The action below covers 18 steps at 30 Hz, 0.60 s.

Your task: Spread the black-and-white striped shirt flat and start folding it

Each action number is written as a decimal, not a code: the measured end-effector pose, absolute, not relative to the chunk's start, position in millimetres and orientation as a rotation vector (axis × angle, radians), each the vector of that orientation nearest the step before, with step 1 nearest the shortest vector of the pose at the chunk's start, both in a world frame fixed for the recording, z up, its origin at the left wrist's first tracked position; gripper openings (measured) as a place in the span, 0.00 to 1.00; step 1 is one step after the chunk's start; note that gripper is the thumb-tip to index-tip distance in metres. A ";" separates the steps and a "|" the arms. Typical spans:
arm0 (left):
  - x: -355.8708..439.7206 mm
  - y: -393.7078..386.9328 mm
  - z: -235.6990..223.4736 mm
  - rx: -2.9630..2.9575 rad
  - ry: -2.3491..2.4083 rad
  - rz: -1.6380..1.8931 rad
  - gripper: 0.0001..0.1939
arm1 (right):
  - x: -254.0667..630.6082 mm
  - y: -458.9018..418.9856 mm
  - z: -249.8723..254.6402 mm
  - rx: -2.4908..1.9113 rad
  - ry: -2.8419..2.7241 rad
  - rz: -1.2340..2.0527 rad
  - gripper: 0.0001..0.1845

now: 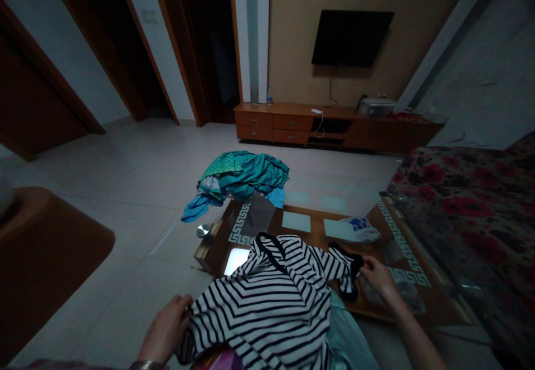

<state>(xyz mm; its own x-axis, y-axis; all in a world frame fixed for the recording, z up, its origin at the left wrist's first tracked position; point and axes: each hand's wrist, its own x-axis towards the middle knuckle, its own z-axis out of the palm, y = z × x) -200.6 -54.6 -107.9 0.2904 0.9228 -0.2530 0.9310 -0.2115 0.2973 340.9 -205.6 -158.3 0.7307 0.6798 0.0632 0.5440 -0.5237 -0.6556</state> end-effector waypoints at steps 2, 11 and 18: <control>-177.8 -49.3 -108.1 2.290 1.685 0.019 0.14 | 332.6 -203.2 -154.6 -2.367 -1.072 0.101 0.21; -26.4 -32.4 -117.5 2.376 1.412 0.158 0.11 | 217.5 -87.9 -149.4 -2.066 -1.586 0.300 0.21; -63.2 -14.6 -132.5 1.988 1.437 0.535 0.04 | 271.1 -94.7 -159.7 -1.838 -1.072 0.714 0.19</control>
